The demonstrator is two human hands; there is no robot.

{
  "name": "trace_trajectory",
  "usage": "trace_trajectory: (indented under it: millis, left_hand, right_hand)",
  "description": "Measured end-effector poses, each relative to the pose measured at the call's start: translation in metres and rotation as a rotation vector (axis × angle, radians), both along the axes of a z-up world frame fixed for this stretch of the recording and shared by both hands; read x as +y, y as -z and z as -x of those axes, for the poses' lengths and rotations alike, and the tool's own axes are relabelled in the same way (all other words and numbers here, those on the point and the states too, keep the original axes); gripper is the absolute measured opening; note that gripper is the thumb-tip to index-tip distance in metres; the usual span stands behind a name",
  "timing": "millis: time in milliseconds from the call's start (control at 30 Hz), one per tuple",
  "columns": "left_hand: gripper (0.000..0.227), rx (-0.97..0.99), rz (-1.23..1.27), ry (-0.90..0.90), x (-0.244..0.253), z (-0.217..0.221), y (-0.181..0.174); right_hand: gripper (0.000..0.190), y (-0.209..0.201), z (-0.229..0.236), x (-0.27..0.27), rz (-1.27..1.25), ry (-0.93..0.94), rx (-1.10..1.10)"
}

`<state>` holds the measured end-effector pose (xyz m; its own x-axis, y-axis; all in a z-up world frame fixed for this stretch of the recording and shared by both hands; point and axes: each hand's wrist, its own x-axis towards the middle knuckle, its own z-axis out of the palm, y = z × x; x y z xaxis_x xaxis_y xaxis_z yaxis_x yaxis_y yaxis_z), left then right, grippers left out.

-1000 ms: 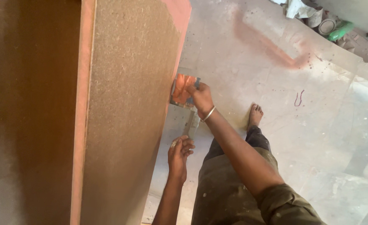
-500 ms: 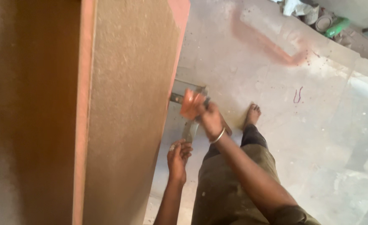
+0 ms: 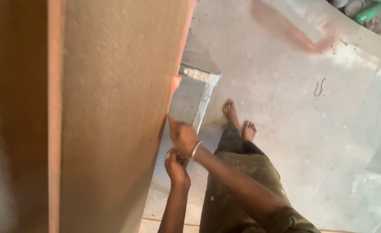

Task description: The person sands the edges and surfaces of a wooden cabinet using a sanding block. They repeatedly dip the sanding block into a container of reddish paste and continue sanding various sections of the cabinet.

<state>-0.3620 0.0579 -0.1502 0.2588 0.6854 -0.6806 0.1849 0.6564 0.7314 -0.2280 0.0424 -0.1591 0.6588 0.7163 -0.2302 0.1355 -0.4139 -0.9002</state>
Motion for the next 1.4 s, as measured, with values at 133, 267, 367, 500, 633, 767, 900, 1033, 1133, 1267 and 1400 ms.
trace_trajectory:
  millis: [133, 267, 367, 500, 633, 767, 900, 1033, 1133, 1267, 1400]
  left_hand:
    - [0.025, -0.007, 0.016, 0.058, -0.002, 0.008, -0.006]
    - [0.028, 0.012, -0.117, 0.201, 0.015, 0.004, -0.006]
    - [0.03, 0.0, -0.123, 0.236, 0.027, 0.013, 0.004]
    - [0.029, 0.057, -0.125, 0.165, 0.026, 0.036, 0.016]
    - [0.029, 0.058, -0.091, 0.175, 0.026, 0.027, 0.012]
    - [0.03, 0.057, -0.127, 0.294, 0.026, 0.002, 0.0]
    - [0.031, -0.004, -0.123, 0.344, 0.028, -0.014, -0.014]
    - [0.029, -0.04, -0.069, 0.322, 0.03, -0.017, -0.019]
    - [0.029, -0.059, -0.101, 0.33, 0.031, -0.017, -0.017]
    - [0.032, -0.034, -0.163, 0.38, 0.032, -0.015, -0.01]
    - [0.034, 0.126, -0.198, 0.402, 0.034, 0.002, -0.01]
  right_hand:
    - [0.039, -0.015, -0.057, -0.024, -0.451, 0.507, -0.046]
    - [0.037, -0.013, -0.111, 0.004, -0.655, 0.544, 0.043]
    - [0.035, -0.004, -0.085, 0.02, -0.758, 0.564, 0.113]
    - [0.029, 0.001, -0.007, 0.01, -0.611, 0.571, 0.252]
    - [0.02, 0.01, -0.027, -0.001, -0.676, 0.576, 0.409]
    - [0.009, 0.017, -0.108, -0.008, -0.46, 0.671, 0.386]
    - [0.02, 0.01, -0.162, 0.002, -0.416, 0.652, 0.482]
    - [0.02, -0.002, -0.177, 0.018, -0.405, 0.649, 0.491]
    - [0.018, -0.005, -0.171, 0.018, -0.409, 0.675, 0.52]
    - [0.012, 0.004, -0.141, -0.004, -0.606, 0.718, 0.514]
    - [0.019, 0.013, -0.087, -0.011, -0.546, 0.829, 0.618]
